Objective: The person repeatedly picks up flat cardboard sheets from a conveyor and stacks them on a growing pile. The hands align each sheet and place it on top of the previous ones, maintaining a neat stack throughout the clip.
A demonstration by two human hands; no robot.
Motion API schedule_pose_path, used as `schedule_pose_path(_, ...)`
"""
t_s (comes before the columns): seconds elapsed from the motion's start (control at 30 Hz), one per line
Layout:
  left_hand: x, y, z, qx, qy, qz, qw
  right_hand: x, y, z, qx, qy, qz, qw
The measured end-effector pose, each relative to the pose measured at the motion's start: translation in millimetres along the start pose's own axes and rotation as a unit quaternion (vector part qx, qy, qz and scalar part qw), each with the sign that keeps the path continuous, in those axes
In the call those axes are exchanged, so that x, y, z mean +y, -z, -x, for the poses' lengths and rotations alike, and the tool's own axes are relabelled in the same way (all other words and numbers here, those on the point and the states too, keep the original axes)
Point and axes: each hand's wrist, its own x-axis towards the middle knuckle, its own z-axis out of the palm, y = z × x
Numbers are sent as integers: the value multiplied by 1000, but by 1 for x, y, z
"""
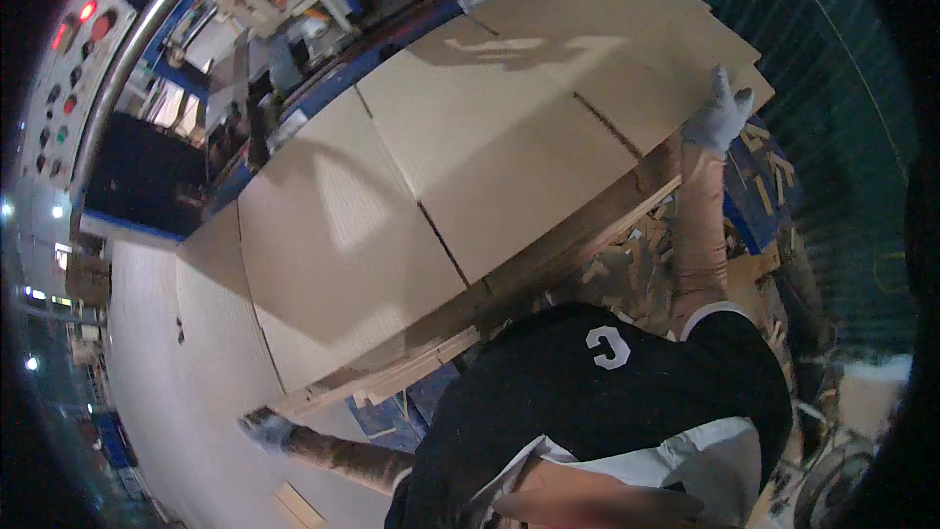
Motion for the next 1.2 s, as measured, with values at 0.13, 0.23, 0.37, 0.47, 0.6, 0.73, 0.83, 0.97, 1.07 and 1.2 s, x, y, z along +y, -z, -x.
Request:
schedule_pose_path(0.13, 1, -10, -12, -126, -31, -128, 983, -38, -5, -26, -198, -4, 190, 962)
schedule_pose_path(0.23, 21, -20, 9, -127, 58, -26, 990, -102, -8, -19, -266, -17, 133, 955)
schedule_pose_path(0.37, 60, -27, 90, -254, -77, -109, 958, -160, -5, 52, -244, -33, 531, 811)
schedule_pose_path(0.47, 72, -57, 161, -331, -26, -222, 917, -149, 3, 108, -559, 113, 518, 638)
schedule_pose_path(0.6, 68, -115, 236, -554, -324, -282, 714, -100, 5, 138, -760, 301, 342, 463)
schedule_pose_path(0.73, 67, -149, 256, -630, -422, -405, 512, -72, 1, 131, -783, 291, 255, 488)
schedule_pose_path(0.83, 62, -161, 249, -627, -429, -417, 498, -57, -9, 117, -785, 338, 312, 415)
schedule_pose_path(0.97, 43, -181, 234, -612, -443, -387, 529, -21, -36, 101, -760, 314, 354, 446)
schedule_pose_path(1.07, 25, -212, 223, -593, -461, -356, 555, 8, -64, 88, -742, 329, 345, 472)
schedule_pose_path(1.2, 0, -282, 200, -565, -498, -312, 579, 49, -113, 74, -737, 295, 359, 491)
